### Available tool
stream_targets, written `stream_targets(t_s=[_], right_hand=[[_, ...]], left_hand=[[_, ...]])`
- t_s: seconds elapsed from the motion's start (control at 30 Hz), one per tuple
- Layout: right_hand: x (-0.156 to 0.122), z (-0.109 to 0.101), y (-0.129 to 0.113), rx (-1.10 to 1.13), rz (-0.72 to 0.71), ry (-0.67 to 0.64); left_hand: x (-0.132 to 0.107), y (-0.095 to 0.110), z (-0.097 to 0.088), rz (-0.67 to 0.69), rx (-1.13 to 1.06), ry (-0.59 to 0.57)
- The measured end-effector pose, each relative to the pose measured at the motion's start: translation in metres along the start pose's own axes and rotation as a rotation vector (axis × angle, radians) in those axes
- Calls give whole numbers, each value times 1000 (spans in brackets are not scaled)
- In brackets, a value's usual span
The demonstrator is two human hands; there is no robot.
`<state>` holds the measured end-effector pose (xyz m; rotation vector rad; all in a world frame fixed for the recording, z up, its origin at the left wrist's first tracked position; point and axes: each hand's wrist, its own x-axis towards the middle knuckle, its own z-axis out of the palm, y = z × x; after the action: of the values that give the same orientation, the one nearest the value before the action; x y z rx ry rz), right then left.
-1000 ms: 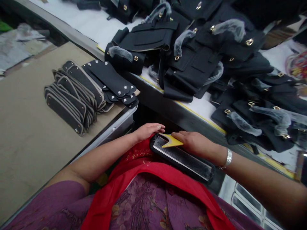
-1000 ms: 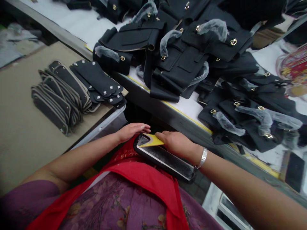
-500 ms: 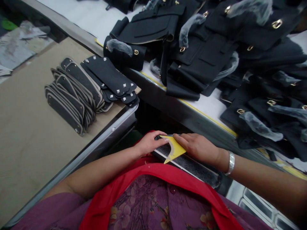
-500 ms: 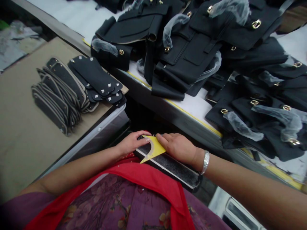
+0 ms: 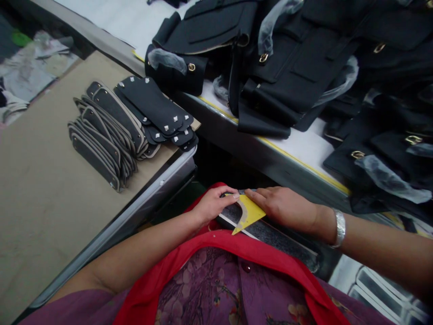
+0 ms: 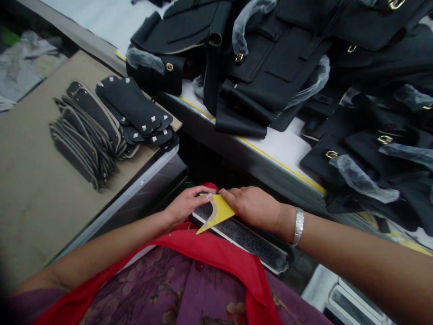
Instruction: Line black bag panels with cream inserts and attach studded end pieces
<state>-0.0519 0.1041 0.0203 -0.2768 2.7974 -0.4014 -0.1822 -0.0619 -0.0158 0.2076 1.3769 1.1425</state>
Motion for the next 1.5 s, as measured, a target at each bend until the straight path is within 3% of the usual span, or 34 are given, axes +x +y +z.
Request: stream_targets(t_s=[0.47, 0.7, 0.9, 0.97, 1.1, 1.2, 1.33, 1.5], right_hand=[[12, -13, 11, 203, -35, -167], [0, 3, -11, 59, 78, -9], [-16, -7, -12, -24, 72, 9], [-31, -10, -9, 2, 202, 69], [-60, -10, 2, 16, 730, 241], [-67, -11, 13, 119, 1046, 274], [-62, -8, 22, 239, 1167, 308], [-56, 3, 27, 156, 1190, 379]], left_hand=[[-2, 2, 0, -84, -188, 14], [-3, 3, -1, -68, -101, -21], [-5, -1, -13, 15, -50, -141], [-6, -1, -19, 34, -41, -179], [-5, 3, -24, 60, -75, -162], [-3, 9, -23, 28, -77, -138], [-3, 14, -17, 5, -21, -110], [-5, 16, -13, 11, 60, -37]])
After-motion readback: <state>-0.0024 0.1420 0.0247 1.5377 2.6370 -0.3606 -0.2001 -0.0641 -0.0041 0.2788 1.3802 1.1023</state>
